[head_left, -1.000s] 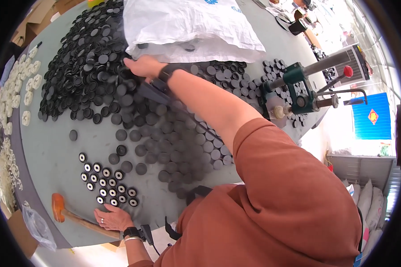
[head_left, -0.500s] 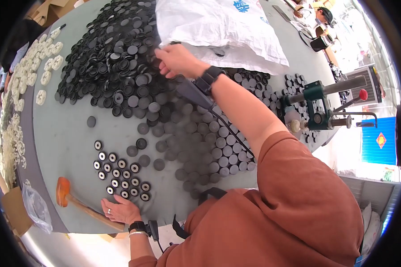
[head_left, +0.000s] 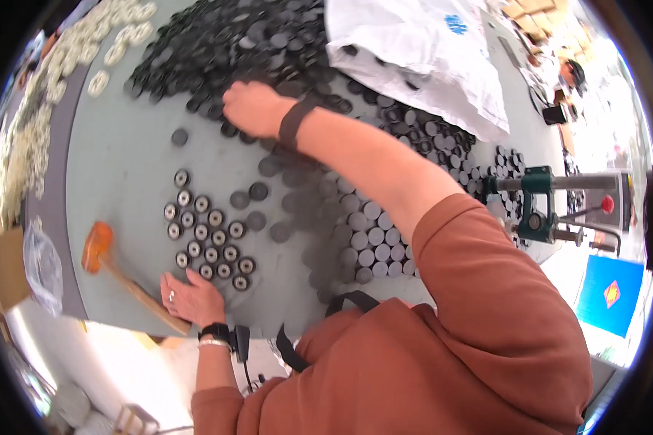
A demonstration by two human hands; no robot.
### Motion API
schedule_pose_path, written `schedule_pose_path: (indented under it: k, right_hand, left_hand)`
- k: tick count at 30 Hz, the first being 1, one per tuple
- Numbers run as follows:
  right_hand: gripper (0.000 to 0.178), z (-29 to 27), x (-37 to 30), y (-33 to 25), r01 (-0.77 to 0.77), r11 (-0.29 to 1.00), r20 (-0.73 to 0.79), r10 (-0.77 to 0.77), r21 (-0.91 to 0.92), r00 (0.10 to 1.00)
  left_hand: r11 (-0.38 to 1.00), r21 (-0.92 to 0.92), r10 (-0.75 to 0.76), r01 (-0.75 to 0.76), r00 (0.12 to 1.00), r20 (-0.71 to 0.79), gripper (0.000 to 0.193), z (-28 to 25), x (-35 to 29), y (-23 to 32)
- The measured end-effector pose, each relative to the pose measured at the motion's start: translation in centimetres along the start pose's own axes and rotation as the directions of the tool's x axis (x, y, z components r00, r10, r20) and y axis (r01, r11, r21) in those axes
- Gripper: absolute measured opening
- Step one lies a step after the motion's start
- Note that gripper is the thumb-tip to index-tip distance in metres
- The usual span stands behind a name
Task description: Manually assembling black rubber or plastic industrial components by hand.
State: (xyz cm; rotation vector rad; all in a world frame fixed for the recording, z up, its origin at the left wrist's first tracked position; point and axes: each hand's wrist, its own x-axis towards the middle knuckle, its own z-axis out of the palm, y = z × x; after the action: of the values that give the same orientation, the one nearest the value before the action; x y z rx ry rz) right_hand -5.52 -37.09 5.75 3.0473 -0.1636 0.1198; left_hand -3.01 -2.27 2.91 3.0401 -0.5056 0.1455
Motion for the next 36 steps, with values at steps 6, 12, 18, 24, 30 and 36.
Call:
schedule_pose_path:
  k: [6, 12, 18, 24, 30, 36]
  right_hand:
    - [0.02, -0.8, 1.0, -1.8, -0.282, 0.841, 0.005, 0.316, 0.462, 0.949]
    - [0.029, -0.9, 3.9, -9.8, -0.438, -0.047, 0.43, 0.315, 0.898, 0.846]
    - [0.029, 0.0, 5.2, -10.4, -0.542, 0.113, 0.483, 0.328, 0.833, 0.812]
    - [0.022, 0.7, 6.9, -9.5, -0.671, 0.108, 0.637, 0.238, 0.733, 0.734]
    - [0.037, 0.0, 6.6, -8.6, -0.662, 0.448, 0.578, 0.328, 0.601, 0.747]
    - [0.021, 0.7, 2.6, -8.2, -0.427, 0.629, 0.072, 0.509, 0.65, 0.858]
  left_hand:
    - [0.997, -0.067, 0.026, -0.028, 0.999, -0.033, 0.05, 0.4, 0.2, -0.3]
    - [0.994, -0.109, 0.02, -0.024, 0.999, -0.037, 0.05, 0.8, 0.1, -0.5]
    - [0.991, -0.132, 0.017, -0.022, 0.999, -0.037, 0.05, 1.0, 0.1, -0.6]
    - [0.99, -0.142, 0.022, -0.027, 0.999, -0.033, 0.05, 0.6, 0.2, -0.4]
    - [0.997, -0.078, -0.006, 0.006, 1.0, -0.003, 0.047, 0.5, 0.2, -0.4]
    - [0.998, -0.061, 0.022, -0.025, 0.999, -0.034, 0.048, 0.8, 0.3, -0.4]
